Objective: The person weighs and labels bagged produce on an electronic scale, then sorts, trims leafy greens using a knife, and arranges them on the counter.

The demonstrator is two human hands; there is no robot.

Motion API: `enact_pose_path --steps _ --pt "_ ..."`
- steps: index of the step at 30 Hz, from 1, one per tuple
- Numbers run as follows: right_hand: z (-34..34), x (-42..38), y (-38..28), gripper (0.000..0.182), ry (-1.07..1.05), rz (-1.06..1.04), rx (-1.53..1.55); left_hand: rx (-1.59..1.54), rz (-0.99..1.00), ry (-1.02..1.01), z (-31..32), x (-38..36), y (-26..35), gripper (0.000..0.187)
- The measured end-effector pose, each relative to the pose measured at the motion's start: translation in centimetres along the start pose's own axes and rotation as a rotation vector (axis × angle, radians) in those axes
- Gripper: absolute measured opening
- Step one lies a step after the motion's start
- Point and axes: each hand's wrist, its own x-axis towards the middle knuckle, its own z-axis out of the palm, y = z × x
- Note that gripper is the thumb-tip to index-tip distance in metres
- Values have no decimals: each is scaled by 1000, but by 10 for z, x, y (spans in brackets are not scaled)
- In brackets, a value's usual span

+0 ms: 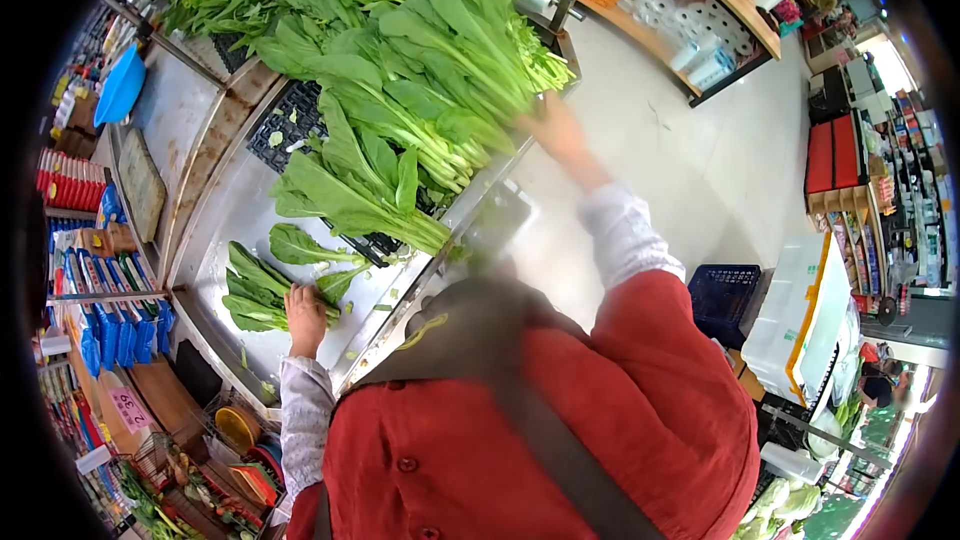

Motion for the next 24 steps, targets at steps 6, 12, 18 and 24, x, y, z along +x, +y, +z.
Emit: enact_pose_path --steps 6,12,18,24 --pt "-41 8 -20 22 -82 283 607 -42 -1 199 -7 0 3 40" --pt "-54 9 -38 22 -38 373 862 -384 -33 479 -77 28 65 31" --pt "-92 32 -63 21 1 230 554 -632 101 484 -109 79 135 27" --pt "-139 99 -118 23 93 -100 559 -701 276 385 -126 124 192 35"
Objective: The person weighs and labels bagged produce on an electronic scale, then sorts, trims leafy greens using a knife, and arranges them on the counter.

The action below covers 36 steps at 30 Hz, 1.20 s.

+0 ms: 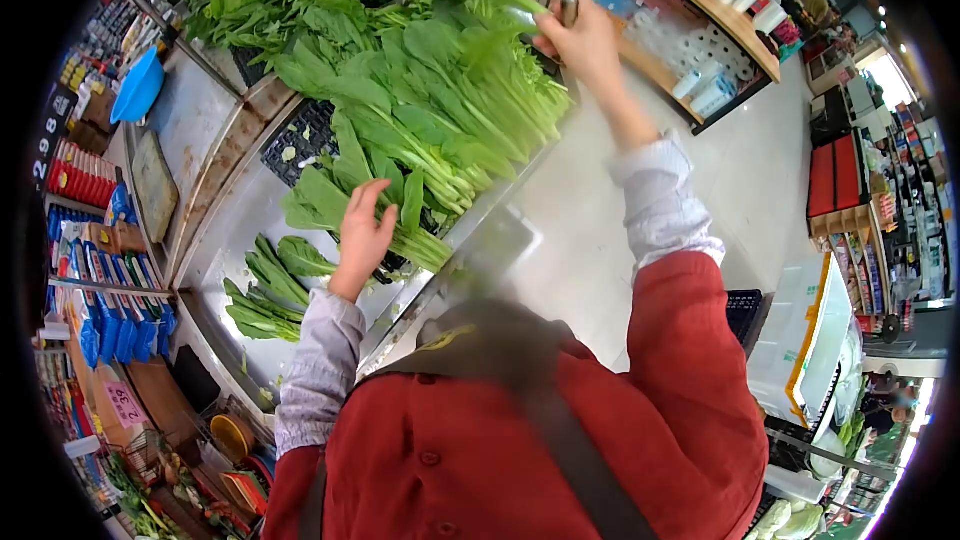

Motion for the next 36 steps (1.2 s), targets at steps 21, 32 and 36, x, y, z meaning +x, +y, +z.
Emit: enact_pose_path --steps 21,32,36 --pt "168 -81 -91 23 -1125 234 540 -123 -286 -316 -162 20 76 45" --pt "240 -212 -75 39 -1167 1 181 90 -662 -78 -145 -103 -26 34" --pt "248 -231 -77 38 -1147 119 79 201 -652 4 -135 -109 -9 29"
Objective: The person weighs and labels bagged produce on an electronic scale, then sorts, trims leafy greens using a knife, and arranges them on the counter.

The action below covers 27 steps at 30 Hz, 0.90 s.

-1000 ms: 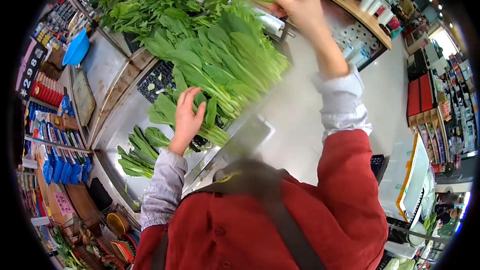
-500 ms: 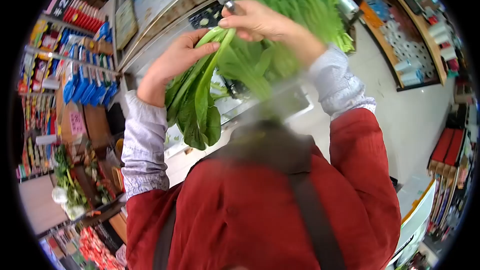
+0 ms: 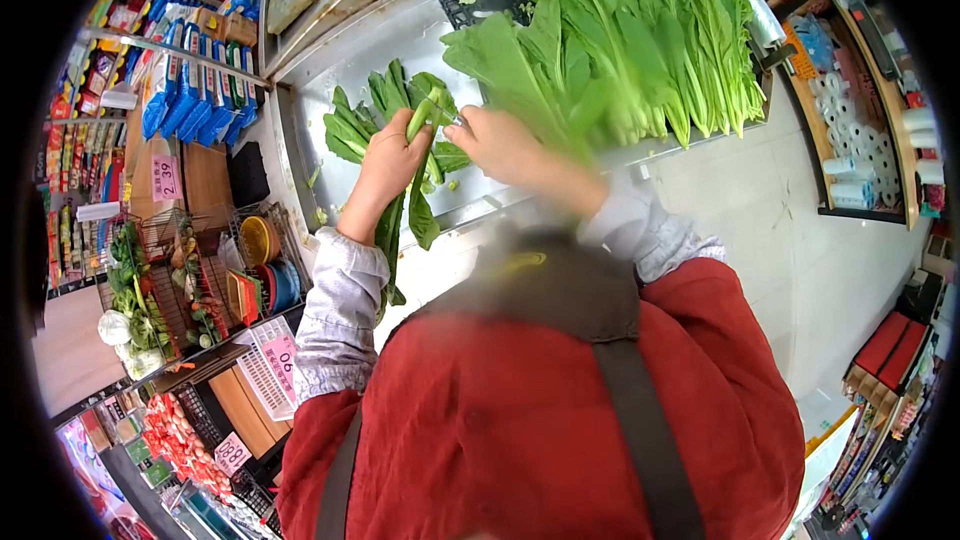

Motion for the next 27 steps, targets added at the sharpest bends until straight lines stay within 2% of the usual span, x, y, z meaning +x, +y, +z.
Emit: enact_pose_path --steps 4,6,10,13,18,21,24,25,27 --pt "5 3 11 38 58 -16 -63 102 -3 12 5 0 -1 28" --pt "8 6 21 38 151 -150 -156 116 18 15 7 2 -1 28" --pt "12 9 29 38 166 -122 -153 181 43 6 11 7 -3 26" --pt "14 12 30 39 170 -66 -143 193 56 8 16 11 -4 26" --pt "16 21 38 43 38 125 -72 260 60 35 29 27 -21 28" --pt "31 23 83 44 7 73 -212 169 -88 173 26 48 -30 32" --pt "25 11 73 46 16 210 -181 249 37 207 0 67 -23 31" --pt "19 12 67 44 68 210 -106 249 21 205 -7 68 -22 31" --pt "9 21 67 41 134 162 -100 365 102 -28 -24 71 -21 26"
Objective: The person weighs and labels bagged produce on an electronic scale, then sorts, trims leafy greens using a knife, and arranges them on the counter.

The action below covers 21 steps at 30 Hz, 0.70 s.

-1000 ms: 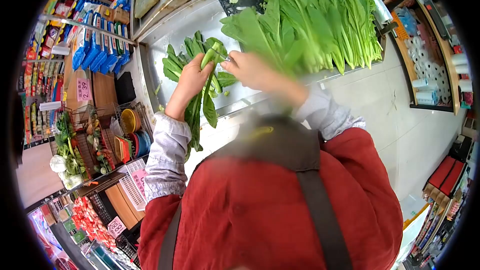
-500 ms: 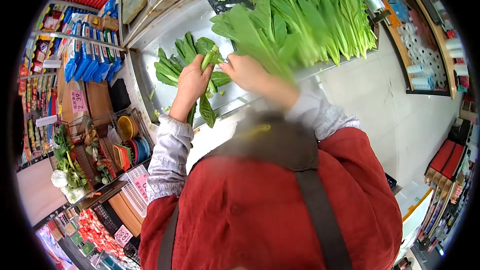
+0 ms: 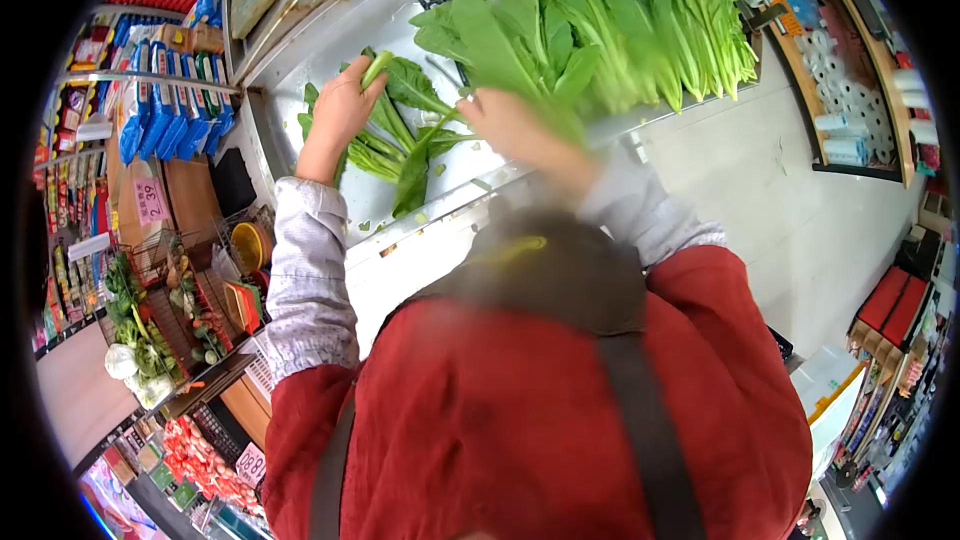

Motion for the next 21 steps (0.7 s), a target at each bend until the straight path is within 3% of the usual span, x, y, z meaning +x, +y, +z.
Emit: enact_pose_path --steps 1,3,5,7,13,15,21 --pt "-9 1 -5 40 20 -9 1 7 -8 -4 -4 -1 -5 26" --pt "-23 -3 -9 38 -13 -51 -33 164 258 -15 -9 -7 -15 25" --pt "-18 -3 -9 37 -47 -93 -66 261 274 -57 -6 -15 -22 23" --pt "2 4 1 30 20 -229 -159 475 420 -157 7 -21 -38 27" --pt "82 52 13 19 -50 -214 -271 565 483 -123 33 -54 -74 24" --pt "105 66 19 18 -57 -242 -270 583 494 -143 36 -65 -84 40" --pt "126 86 36 14 -49 -352 -310 470 463 -124 10 -103 -93 43"
